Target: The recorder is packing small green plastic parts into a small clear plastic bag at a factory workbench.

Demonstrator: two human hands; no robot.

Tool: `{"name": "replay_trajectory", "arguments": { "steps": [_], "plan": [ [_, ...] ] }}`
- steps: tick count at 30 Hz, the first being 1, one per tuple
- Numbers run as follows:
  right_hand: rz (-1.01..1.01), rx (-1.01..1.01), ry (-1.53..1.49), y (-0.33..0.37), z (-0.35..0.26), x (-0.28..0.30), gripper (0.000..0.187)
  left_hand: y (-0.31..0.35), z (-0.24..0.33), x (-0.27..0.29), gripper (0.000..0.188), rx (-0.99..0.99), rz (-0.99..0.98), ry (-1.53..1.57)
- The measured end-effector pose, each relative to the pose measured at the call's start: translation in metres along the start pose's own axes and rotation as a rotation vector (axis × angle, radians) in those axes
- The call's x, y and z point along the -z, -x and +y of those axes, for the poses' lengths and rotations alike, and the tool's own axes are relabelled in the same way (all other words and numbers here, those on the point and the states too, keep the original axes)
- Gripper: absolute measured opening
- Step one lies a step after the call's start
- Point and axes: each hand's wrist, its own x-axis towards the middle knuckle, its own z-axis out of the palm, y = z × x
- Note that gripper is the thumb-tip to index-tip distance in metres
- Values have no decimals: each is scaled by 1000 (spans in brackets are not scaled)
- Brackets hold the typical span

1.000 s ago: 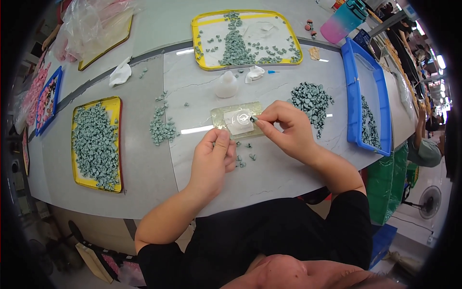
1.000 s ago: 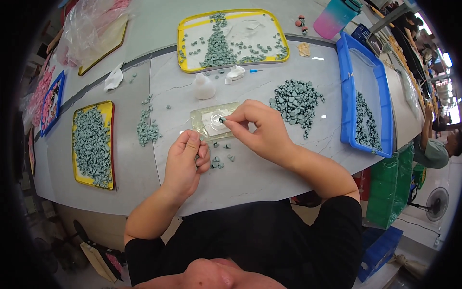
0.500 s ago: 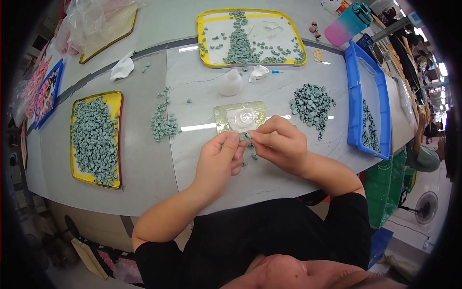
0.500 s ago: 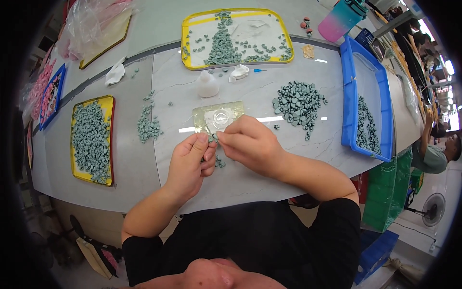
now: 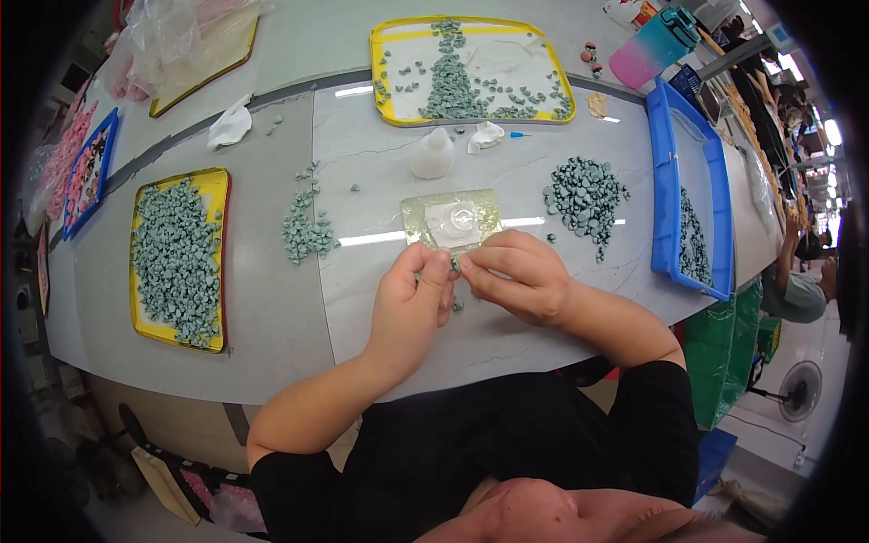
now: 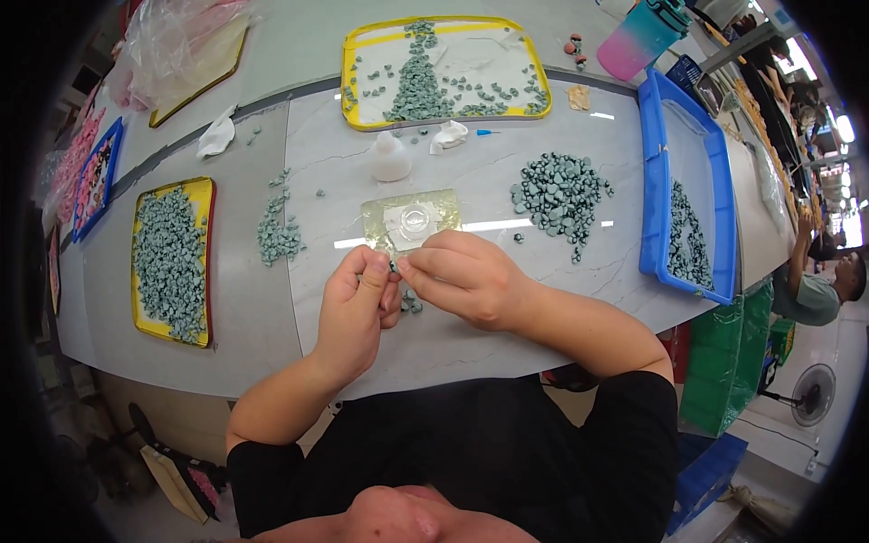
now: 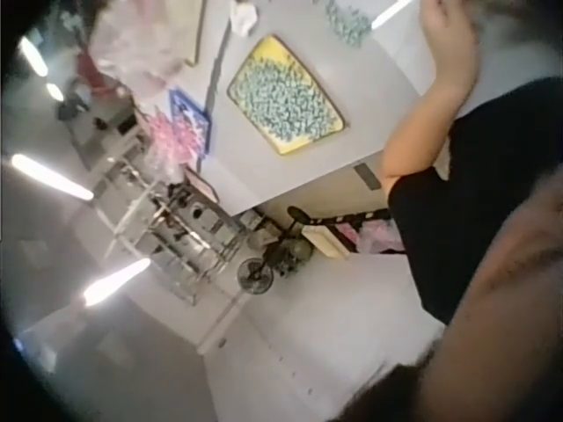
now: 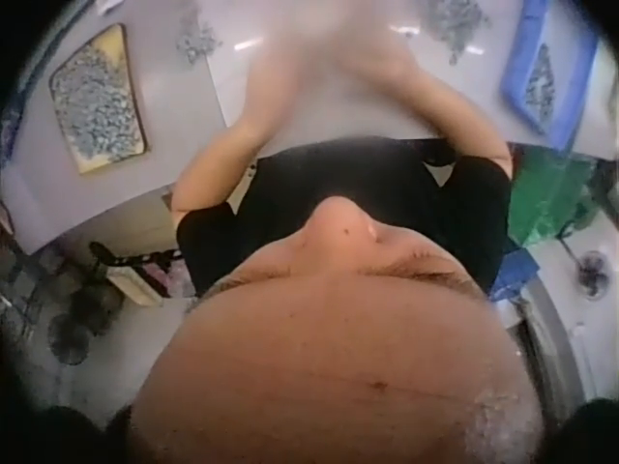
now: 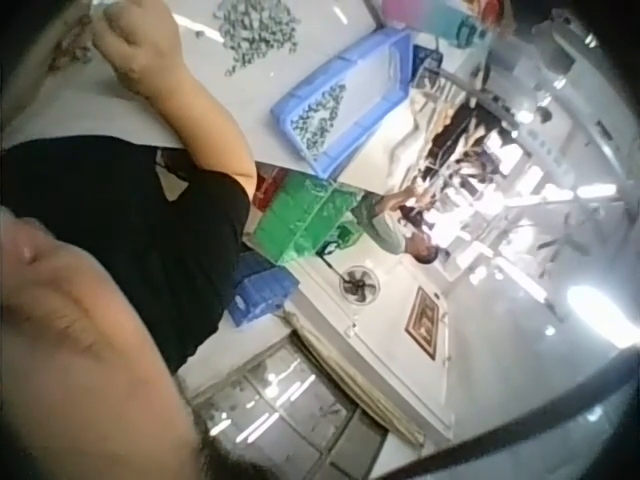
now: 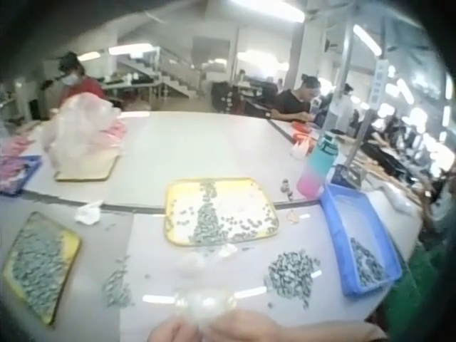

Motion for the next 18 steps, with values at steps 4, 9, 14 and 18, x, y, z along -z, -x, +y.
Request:
{"name": "replay_trajectory", "arguments": {
  "steps": [4, 9, 14, 18],
  "plan": [
    [48, -39, -49, 0, -4, -4, 26, 3, -2, 0, 21, -111, 17, -108],
    [111, -329, -258, -3, -16, -5, 21, 6, -8, 4, 22, -290, 104, -336],
    [122, -467, -333, -1, -18, -6, 22, 6, -9, 2, 23, -361, 149, -450],
    [157, -418, -251, 2, -20, -8, 21, 5, -11, 0, 23, -363, 109, -412]
  ]
}}
